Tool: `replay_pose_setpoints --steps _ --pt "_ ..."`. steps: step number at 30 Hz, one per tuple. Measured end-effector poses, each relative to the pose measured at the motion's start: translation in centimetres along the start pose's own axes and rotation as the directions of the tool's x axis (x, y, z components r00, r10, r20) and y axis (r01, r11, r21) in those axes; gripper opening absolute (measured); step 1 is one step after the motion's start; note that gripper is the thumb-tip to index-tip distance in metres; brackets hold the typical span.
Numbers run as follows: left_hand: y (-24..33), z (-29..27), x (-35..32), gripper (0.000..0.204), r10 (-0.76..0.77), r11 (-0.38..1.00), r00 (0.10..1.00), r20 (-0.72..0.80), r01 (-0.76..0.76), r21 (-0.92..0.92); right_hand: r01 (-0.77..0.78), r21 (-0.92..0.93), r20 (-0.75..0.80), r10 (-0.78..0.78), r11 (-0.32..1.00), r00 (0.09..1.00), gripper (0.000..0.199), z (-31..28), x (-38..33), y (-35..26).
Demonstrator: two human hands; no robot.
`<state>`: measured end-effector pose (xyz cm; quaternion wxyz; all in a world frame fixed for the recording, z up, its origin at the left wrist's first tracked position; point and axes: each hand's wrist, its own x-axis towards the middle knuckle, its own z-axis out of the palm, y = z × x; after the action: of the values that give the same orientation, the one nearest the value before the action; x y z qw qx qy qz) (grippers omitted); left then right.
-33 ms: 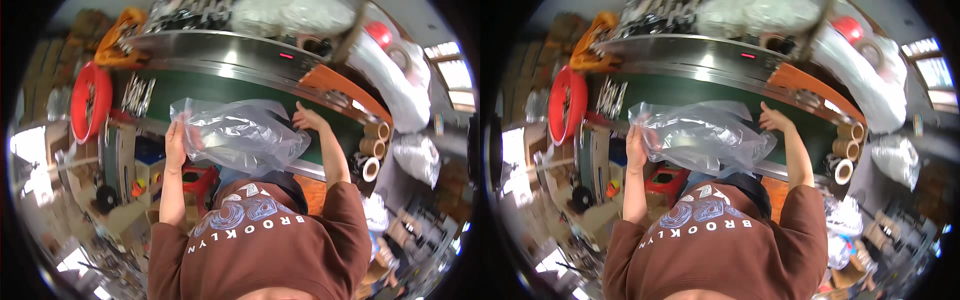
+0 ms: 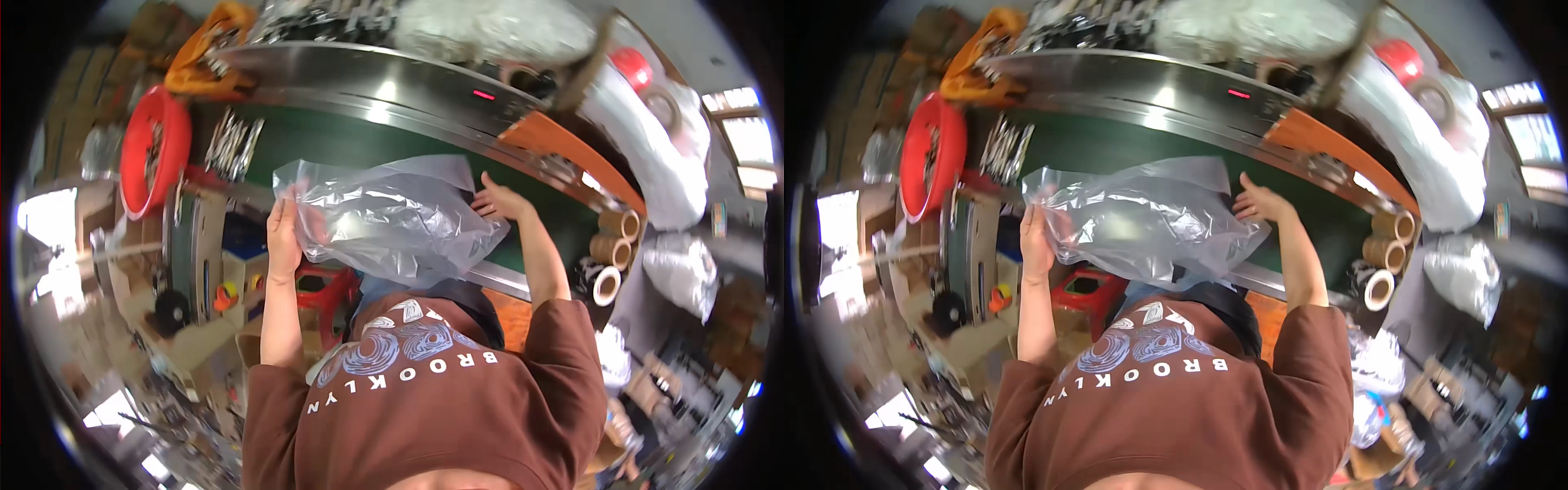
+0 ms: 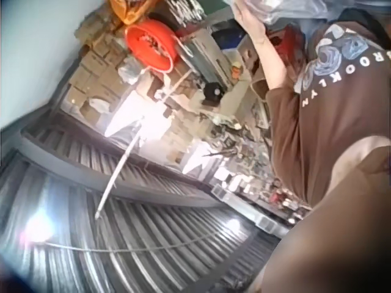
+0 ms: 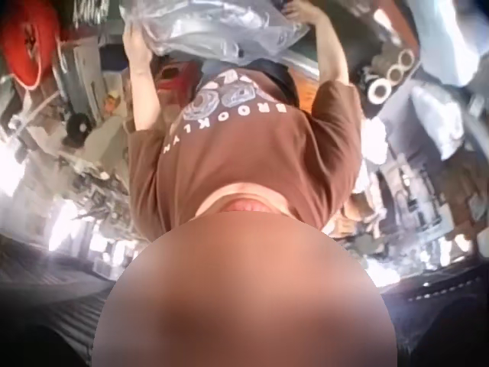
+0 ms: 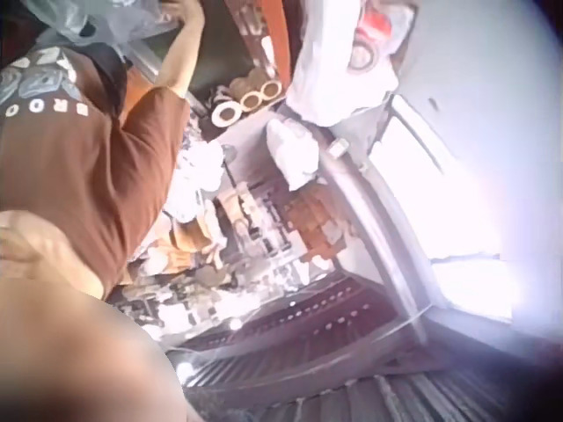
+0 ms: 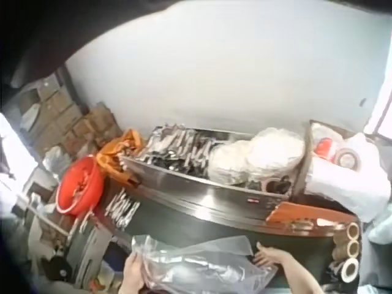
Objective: Packaging metal components into plastic bags and sealing them using a tape dispenser.
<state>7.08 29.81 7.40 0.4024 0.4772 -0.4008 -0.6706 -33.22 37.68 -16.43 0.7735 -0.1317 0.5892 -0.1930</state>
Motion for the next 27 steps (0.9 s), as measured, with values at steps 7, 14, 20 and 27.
replay_pose_setpoints --steps 7,14,20,27 --pt "-1.4 -10.1 -8.6 0.042 0.097 0.988 0.931 -0.351 -0.131 -0.076 0.225 0.069 0.392 -0.234 0.972 0.890 0.081 12.0 1.6 -0.8" --pt "-7.1 -20.0 -17.3 0.037 0.107 0.984 0.753 -0.649 -0.172 -0.036 0.290 0.114 0.487 -0.308 0.950 0.817 0.026 20.5 -3.3 -5.2" --pt "-7.9 -19.8 -21.3 0.031 0.592 0.634 0.334 -0.733 0.368 0.680 0.434 -0.203 0.357 -0.346 0.878 0.868 0.022 32.7 -5.7 -5.9" --pt "-5.6 -11.2 -23.9 0.029 0.702 0.520 0.438 -0.562 0.225 0.824 0.400 -0.394 0.615 -0.086 0.828 0.784 0.027 46.0 -8.7 -0.5"
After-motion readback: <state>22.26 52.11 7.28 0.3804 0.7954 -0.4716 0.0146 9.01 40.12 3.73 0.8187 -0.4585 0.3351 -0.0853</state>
